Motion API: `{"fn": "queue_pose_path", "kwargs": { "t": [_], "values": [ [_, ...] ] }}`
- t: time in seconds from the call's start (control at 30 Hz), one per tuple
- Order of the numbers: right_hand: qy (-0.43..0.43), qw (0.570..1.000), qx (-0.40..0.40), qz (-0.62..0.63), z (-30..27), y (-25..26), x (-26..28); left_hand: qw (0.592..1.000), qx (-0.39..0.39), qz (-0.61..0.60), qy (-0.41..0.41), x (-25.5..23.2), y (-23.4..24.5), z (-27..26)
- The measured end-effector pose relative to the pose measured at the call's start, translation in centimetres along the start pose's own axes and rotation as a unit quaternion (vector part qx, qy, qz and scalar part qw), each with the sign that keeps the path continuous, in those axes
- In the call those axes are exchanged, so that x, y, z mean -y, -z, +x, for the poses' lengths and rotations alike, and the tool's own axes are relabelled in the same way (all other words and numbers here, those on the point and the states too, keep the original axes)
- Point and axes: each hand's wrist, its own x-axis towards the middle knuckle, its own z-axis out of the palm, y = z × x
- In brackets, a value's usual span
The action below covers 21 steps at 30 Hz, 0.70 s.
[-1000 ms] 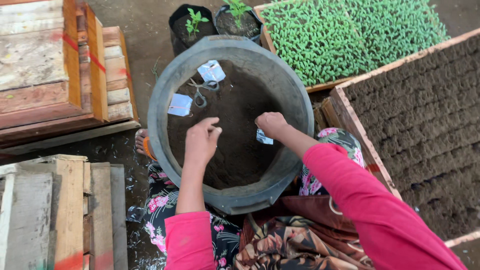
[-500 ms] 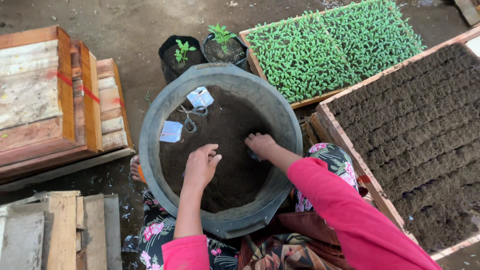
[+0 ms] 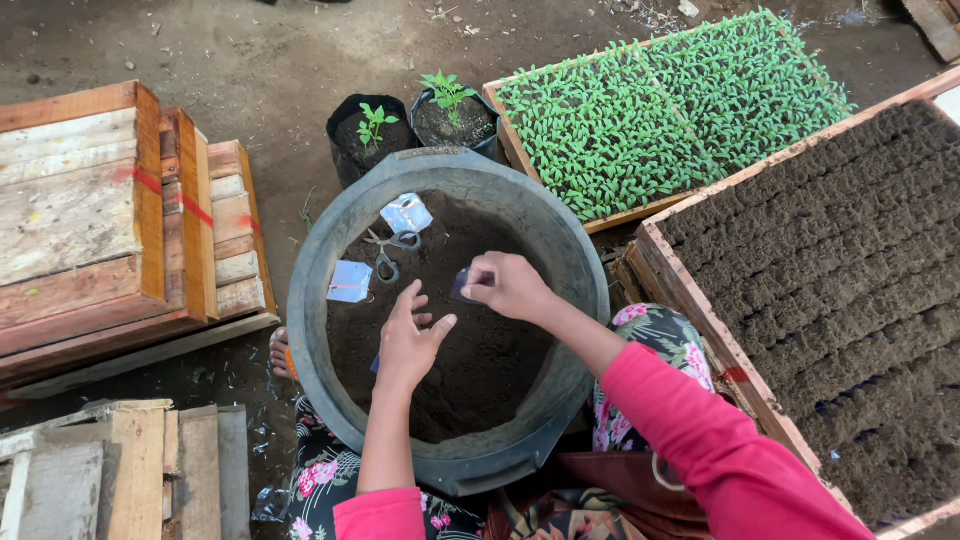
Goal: The person sits on the ground and repeatedly scoops soil from a large bucket into a seedling tray. They use their hands to mix the soil and place small clumps into the tray's compartments. The person also handles small seed packets and a pair of scissors resting in the bucket.
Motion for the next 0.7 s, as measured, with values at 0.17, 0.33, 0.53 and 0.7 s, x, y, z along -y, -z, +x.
{"fn": "queue_pose_path", "kwargs": {
  "t": [0.17,0.33,0.53,0.7],
  "values": [
    [-0.037,0.971,-0.070,0.225,-0.5,0.6,1.1,0.984,-0.044,-0.173,-0.018,3.5,-2.2,3.2],
    [-0.060,0.923,-0.074,0.372,1.0,-0.8,-0.9,0.960,-0.091,-0.263,-0.018,2.9,-2.4,3.6],
    [-0.081,0.891,-0.084,0.438,0.8,-1.6,1.1,0.959,-0.060,-0.277,-0.031,2.8,-3.5,3.7],
    [-0.068,0.898,-0.052,0.432,1.2,-2.8,0.7,0.957,-0.106,-0.266,-0.037,4.7,-3.8,4.8]
  ]
}}
